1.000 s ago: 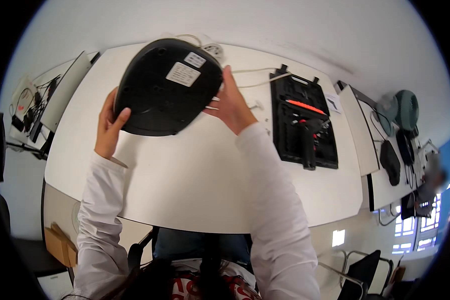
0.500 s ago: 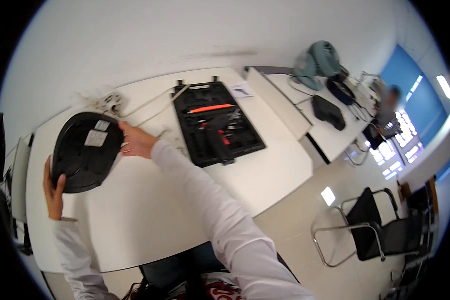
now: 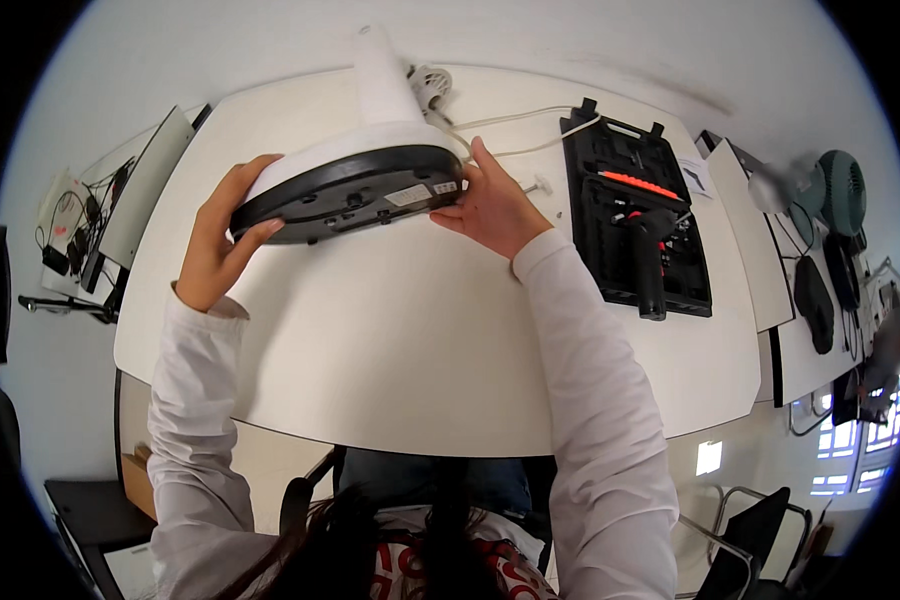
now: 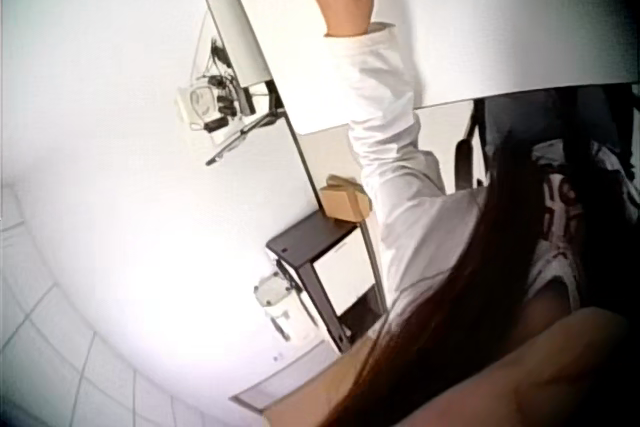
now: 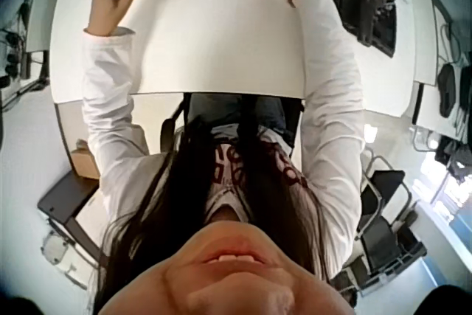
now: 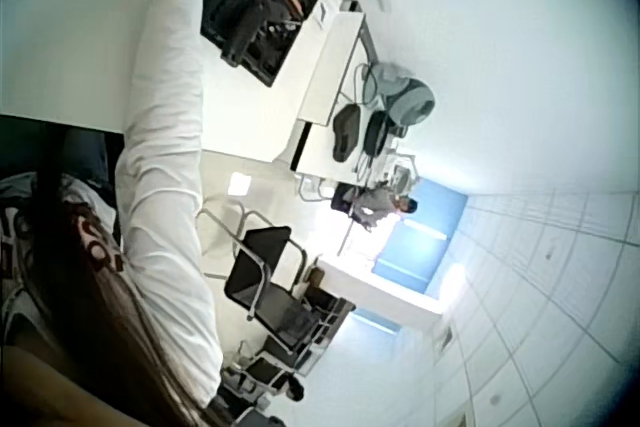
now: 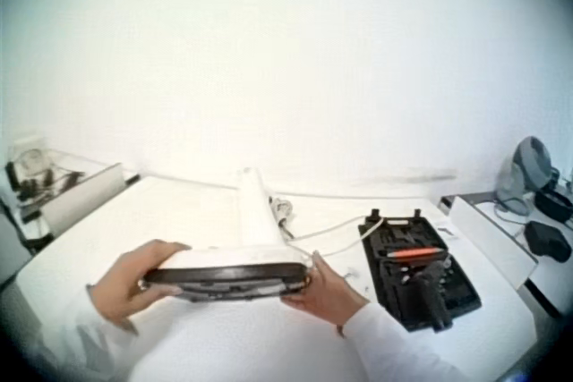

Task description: The person uses a cordless electric screwdriver to remove screws from the black base of a small white appliance. They separate the base from the main body, revealing internal wiring, and continue to remove screws from the white housing.

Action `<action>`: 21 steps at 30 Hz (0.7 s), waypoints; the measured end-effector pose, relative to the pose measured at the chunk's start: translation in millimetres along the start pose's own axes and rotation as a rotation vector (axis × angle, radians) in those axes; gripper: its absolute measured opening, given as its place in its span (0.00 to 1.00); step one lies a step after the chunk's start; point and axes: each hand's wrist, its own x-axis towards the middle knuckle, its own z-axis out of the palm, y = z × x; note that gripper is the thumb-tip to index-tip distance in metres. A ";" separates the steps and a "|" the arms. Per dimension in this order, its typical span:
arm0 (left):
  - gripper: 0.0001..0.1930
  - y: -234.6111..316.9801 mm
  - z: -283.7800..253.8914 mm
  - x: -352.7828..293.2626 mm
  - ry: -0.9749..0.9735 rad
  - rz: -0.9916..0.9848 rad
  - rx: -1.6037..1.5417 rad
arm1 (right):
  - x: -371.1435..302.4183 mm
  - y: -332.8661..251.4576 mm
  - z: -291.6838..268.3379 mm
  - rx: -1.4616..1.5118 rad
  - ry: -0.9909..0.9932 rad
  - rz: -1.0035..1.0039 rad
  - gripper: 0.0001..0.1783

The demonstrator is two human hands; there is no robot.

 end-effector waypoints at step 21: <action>0.23 -21.9 25.8 -2.2 0.219 0.173 0.253 | -71.5 81.2 25.9 -1.175 0.425 -0.874 0.27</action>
